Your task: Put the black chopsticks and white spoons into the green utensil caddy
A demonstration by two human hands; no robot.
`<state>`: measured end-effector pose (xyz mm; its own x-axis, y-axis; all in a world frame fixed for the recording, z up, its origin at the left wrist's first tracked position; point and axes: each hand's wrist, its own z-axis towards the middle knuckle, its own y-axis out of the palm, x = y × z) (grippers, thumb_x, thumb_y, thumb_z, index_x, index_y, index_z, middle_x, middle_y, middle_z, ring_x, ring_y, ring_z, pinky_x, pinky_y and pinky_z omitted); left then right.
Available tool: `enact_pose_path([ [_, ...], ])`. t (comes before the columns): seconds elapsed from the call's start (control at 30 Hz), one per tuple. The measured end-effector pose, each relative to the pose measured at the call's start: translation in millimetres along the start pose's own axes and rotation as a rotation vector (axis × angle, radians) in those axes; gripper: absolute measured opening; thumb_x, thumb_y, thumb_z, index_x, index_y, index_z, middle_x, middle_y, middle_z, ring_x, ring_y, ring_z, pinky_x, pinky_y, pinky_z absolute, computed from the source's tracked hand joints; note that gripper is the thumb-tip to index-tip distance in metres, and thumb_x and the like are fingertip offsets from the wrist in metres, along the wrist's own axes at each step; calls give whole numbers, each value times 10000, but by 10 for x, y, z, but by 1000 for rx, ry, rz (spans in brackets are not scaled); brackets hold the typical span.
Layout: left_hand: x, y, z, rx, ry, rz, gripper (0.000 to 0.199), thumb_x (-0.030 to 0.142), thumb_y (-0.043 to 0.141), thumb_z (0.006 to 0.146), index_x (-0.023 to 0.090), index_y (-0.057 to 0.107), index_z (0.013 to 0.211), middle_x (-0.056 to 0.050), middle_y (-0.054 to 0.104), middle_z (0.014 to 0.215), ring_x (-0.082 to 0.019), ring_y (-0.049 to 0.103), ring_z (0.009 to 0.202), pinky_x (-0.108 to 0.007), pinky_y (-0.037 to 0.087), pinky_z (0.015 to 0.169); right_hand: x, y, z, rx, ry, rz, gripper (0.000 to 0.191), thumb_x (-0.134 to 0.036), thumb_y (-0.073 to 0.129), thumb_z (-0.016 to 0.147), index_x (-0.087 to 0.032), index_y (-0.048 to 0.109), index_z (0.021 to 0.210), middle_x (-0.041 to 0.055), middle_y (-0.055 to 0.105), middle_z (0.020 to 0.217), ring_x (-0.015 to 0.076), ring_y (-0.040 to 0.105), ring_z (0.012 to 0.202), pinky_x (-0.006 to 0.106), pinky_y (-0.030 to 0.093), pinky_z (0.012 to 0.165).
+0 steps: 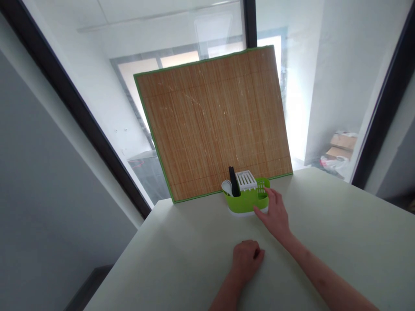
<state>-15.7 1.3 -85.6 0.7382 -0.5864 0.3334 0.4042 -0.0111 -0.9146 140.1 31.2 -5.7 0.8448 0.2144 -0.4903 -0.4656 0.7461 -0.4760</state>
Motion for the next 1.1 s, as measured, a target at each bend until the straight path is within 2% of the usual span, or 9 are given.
enact_pose_path([
  [0.07, 0, 3, -5, 1, -7, 2, 210, 351, 490, 841, 190, 563, 727, 4, 593, 721, -132, 498, 677, -249, 280, 604, -153, 105, 206, 37, 3, -42, 723, -494, 566, 756, -172, 302, 1347, 166, 380, 1303, 299, 408, 1174, 433, 406, 905],
  [0.2, -10, 23, -14, 11, -7, 12, 192, 340, 509, 829, 192, 564, 721, 7, 595, 717, -131, 501, 676, -250, 275, 602, -334, 336, 387, -13, 51, -196, 774, -539, 579, 745, -199, 280, 1372, 196, 320, 1364, 341, 431, 1142, 458, 394, 870],
  [0.37, -17, 48, -9, 32, 3, 28, 175, 326, 527, 818, 195, 558, 706, 15, 593, 710, -128, 501, 665, -251, 268, 592, -429, 440, 472, -62, 138, -280, 807, -578, 555, 760, -225, 223, 1405, 190, 302, 1383, 312, 502, 1069, 370, 433, 772],
  [0.5, -12, 55, -9, 40, 1, 29, 166, 320, 531, 815, 197, 556, 707, 15, 593, 710, -129, 501, 665, -252, 268, 594, -457, 445, 570, -132, 208, -322, 800, -571, 545, 768, -235, 206, 1411, 165, 437, 1261, 264, 580, 907, 323, 442, 653],
  [0.63, -12, 50, -16, 27, 0, 29, 174, 319, 519, 820, 194, 551, 704, 8, 591, 713, -134, 501, 674, -254, 271, 597, -429, 454, 647, -196, 251, -348, 682, -543, 548, 766, -238, 338, 1338, 116, 530, 1095, 250, 597, 835, 318, 436, 630],
  [0.73, -16, 40, -16, 21, 2, 15, 169, 302, 502, 827, 192, 541, 704, 7, 585, 712, -132, 493, 673, -252, 275, 600, -342, 431, 716, -217, 256, -337, 603, -551, 540, 760, -248, 418, 1267, 102, 534, 1097, 243, 597, 846, 311, 437, 634],
  [0.83, -18, 33, -8, 25, -3, 13, 166, 286, 499, 826, 190, 528, 694, 8, 580, 706, -130, 489, 669, -253, 277, 602, -170, 354, 836, -211, 257, -339, 594, -560, 533, 758, -252, 429, 1254, 96, 541, 1110, 235, 597, 857, 303, 437, 637],
  [1.1, -48, 79, 8, 33, -5, -7, 178, 277, 484, 837, 188, 504, 684, 3, 590, 711, -135, 507, 682, -255, 295, 621, 642, -70, 1316, -148, 328, -388, 555, -595, 509, 757, -237, 481, 1180, 86, 573, 1073, 236, 604, 819, 308, 437, 618],
])
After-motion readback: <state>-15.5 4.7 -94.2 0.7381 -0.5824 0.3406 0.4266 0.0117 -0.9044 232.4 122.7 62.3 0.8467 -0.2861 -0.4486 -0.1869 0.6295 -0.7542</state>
